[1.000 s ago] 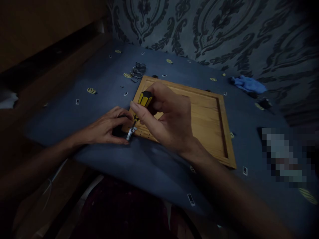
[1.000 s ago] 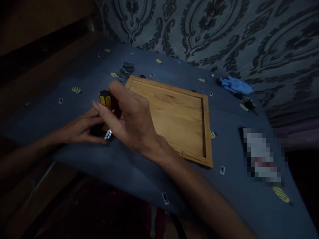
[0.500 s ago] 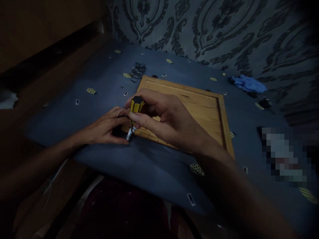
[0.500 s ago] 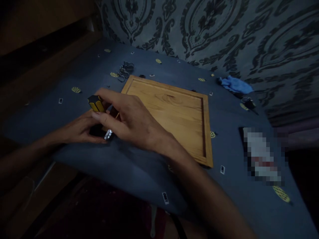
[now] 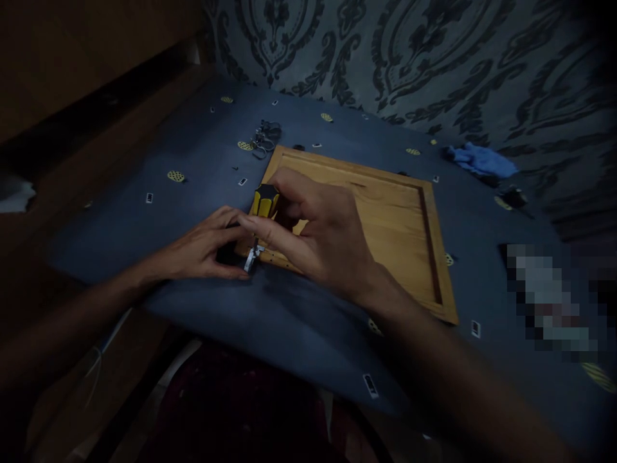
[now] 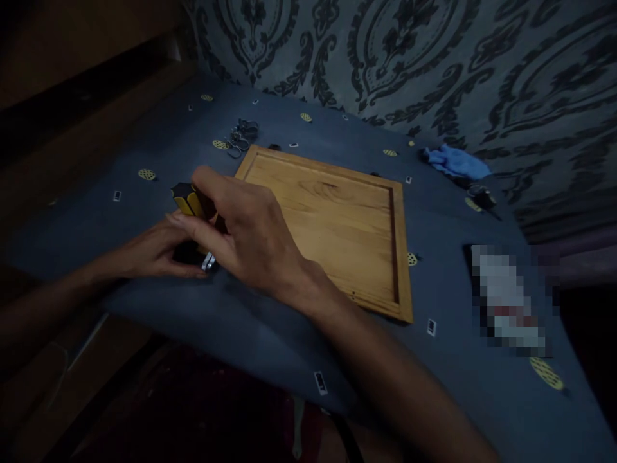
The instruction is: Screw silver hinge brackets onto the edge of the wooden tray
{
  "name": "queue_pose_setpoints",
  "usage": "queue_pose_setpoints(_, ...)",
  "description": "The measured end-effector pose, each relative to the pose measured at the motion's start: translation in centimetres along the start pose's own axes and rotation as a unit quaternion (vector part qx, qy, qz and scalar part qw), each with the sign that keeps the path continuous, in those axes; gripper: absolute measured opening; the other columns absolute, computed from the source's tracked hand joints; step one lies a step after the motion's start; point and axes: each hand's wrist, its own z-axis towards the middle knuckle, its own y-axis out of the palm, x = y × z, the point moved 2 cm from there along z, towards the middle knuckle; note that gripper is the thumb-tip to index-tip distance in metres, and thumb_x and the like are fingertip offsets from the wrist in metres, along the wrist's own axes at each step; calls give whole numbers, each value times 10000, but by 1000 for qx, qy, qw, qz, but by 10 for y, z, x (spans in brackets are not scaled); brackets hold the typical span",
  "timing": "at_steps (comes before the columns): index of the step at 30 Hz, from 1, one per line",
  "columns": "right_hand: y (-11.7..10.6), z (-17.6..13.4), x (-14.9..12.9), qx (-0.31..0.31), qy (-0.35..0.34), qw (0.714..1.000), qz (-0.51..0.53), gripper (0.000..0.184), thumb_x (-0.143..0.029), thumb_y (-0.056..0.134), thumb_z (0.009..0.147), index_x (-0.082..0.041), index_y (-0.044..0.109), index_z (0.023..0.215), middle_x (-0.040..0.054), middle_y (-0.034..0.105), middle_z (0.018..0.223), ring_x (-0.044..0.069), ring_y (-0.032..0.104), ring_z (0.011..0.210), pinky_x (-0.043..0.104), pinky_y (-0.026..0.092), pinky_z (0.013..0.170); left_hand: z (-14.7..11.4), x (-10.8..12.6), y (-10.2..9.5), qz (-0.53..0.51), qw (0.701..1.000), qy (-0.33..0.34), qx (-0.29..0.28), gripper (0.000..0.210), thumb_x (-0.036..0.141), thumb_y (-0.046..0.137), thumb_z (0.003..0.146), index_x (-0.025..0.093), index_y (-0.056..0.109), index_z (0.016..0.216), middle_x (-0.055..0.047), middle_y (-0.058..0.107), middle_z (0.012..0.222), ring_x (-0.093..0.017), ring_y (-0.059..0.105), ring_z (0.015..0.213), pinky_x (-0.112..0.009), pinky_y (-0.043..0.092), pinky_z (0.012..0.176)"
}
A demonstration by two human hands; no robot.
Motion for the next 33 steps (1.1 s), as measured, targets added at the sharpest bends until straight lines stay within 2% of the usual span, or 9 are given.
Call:
queue_pose_setpoints(2, 0, 0, -1, 18, -8, 1000, 0, 316, -420, 705, 1016, -256, 535, 806, -44, 608, 692, 142, 628, 617, 307, 545, 611, 0, 0, -1, 7, 1000, -2, -2, 542, 673, 661, 1002, 187, 729, 1231, -117, 685, 1241, -316, 606, 1184, -512, 547, 1063)
queue_pose_setpoints(5, -7, 2, -4, 88, 20, 995, 29, 294, -312, 729, 991, -270, 525, 784, -45, 613, 704, 141, 622, 603, 304, 554, 579, 1, 0, -2, -1, 1000, -6, -9, 525, 681, 681, 985, 200, 734, 1188, -123, 663, 1333, -323, 592, 1243, -500, 532, 1089)
queue_pose_setpoints(7, -12, 3, -7, 132, 44, 989, 43, 294, -289, 729, 988, -278, 521, 781, -37, 631, 735, 144, 623, 600, 312, 563, 561, 2, 0, -3, -12, 1000, -15, -17, 514, 673, 717, 963, 220, 728, 1204, -112, 657, 1354, -321, 586, 1263, -488, 522, 1112)
queue_pose_setpoints(9, -15, 3, -8, 143, 46, 988, 46, 306, -285, 743, 979, -277, 518, 772, -35, 631, 741, 145, 620, 586, 318, 559, 538, 2, -1, -3, -16, 999, -23, -21, 498, 671, 735, 949, 235, 730, 1190, -101, 661, 1337, -317, 587, 1254, -479, 524, 1110)
queue_pose_setpoints(12, -14, 3, -7, 121, 43, 990, 52, 316, -310, 746, 979, -275, 511, 770, -36, 620, 727, 139, 613, 579, 306, 551, 514, 2, -3, -3, -16, 999, -28, -20, 496, 677, 749, 935, 245, 738, 1179, -101, 659, 1352, -326, 583, 1269, -492, 528, 1114)
queue_pose_setpoints(16, -6, 1, -1, 76, 46, 995, 55, 301, -402, 719, 999, -280, 528, 801, -34, 636, 720, 152, 622, 611, 317, 574, 558, 2, -4, -2, -24, 999, -28, -21, 537, 693, 746, 926, 254, 741, 1234, -104, 662, 1371, -338, 583, 1293, -543, 508, 1159)
queue_pose_setpoints(21, 0, -1, 3, 66, 33, 996, 53, 374, -504, 711, 1004, -274, 512, 786, -36, 629, 715, 147, 630, 597, 308, 538, 536, 2, -1, -2, -18, 999, -31, -22, 537, 710, 705, 951, 241, 752, 1209, -106, 672, 1364, -328, 587, 1301, -564, 477, 1198)
queue_pose_setpoints(27, 2, -2, 3, 53, 31, 998, 31, 373, -483, 698, 1019, -261, 514, 782, -29, 640, 704, 149, 630, 588, 311, 509, 521, 2, 0, -2, -7, 1000, -21, -19, 557, 731, 660, 971, 225, 746, 1186, -116, 675, 1349, -325, 593, 1287, -519, 515, 1137)
queue_pose_setpoints(33, 1, -2, 3, 42, 35, 998, 17, 299, -409, 698, 1018, -267, 531, 814, -28, 616, 726, 156, 636, 620, 307, 523, 555, 2, -1, -2, -21, 999, -36, -24, 504, 702, 715, 943, 267, 751, 1196, -96, 680, 1339, -322, 589, 1289, -519, 507, 1140)
